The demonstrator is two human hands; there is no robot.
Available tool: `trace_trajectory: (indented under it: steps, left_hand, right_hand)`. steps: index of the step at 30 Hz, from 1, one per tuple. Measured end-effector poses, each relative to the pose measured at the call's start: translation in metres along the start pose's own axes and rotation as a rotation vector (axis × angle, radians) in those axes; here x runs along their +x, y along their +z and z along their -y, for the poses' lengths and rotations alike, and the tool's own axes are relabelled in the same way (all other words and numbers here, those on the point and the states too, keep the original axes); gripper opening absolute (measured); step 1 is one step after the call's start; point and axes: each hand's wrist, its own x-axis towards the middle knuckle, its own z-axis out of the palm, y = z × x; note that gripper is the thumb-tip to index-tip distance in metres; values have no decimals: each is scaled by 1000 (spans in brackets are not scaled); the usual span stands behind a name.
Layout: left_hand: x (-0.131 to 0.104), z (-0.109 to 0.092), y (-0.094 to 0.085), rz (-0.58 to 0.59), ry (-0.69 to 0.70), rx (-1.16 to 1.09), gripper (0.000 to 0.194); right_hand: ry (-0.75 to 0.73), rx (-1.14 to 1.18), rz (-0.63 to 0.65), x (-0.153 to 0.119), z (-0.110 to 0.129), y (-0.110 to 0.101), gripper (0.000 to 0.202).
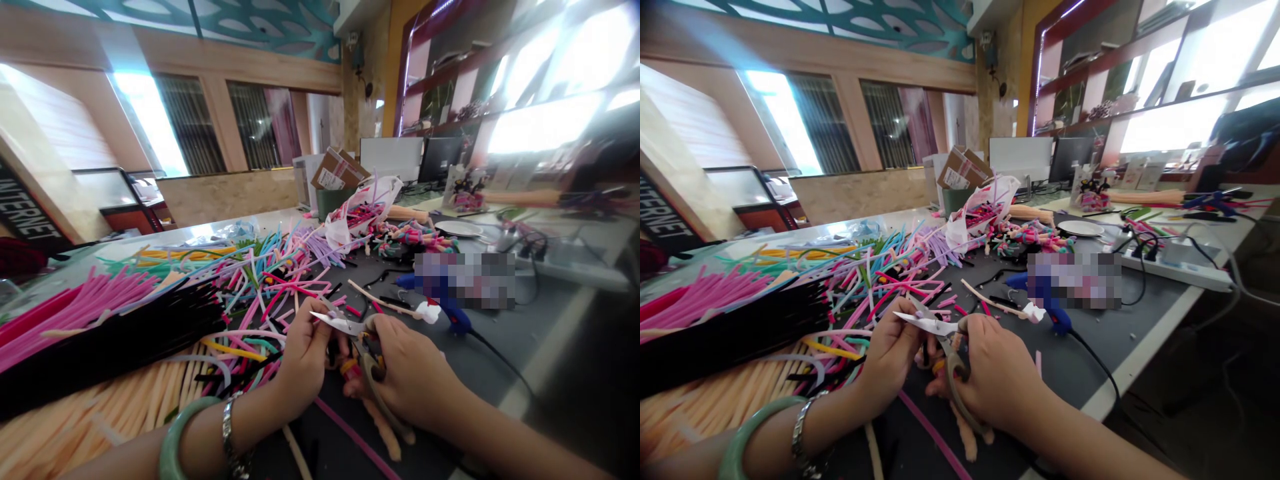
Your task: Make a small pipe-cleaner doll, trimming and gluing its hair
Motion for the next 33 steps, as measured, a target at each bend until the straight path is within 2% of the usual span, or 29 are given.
trace_trajectory:
  steps: [3, 11, 21, 26, 29, 30, 31, 33]
  left_hand:
    - [1, 0, 0, -5, -16, -14, 20]
    - [4, 4, 0, -61, -52, -34, 24]
    - [7, 7, -3, -26, -66, -117, 20]
    - [9, 5, -2, -63, -79, -117, 16]
    - [3, 1, -4, -160, -17, -44, 15]
    - [-1, -1, -5, -191, 71, -9, 16]
    - [-7, -3, -6, -196, 135, 17, 18]
    - [-24, -9, -6, -183, 140, 28, 21]
  right_hand:
    - [-4, -2, -4, 0, -1, 1, 33]
    - [25, -39, 20, -2, -3, 3, 11]
    - [50, -50, 60, -2, -1, 2, 9]
    - [95, 75, 102, 0, -3, 0, 13]
    - [103, 160, 59, 2, -7, 0, 13]
    - [102, 173, 39, 3, -8, 0, 12]
    - [105, 182, 22, 3, -10, 0, 12]
    - [117, 202, 3, 4, -11, 0, 12]
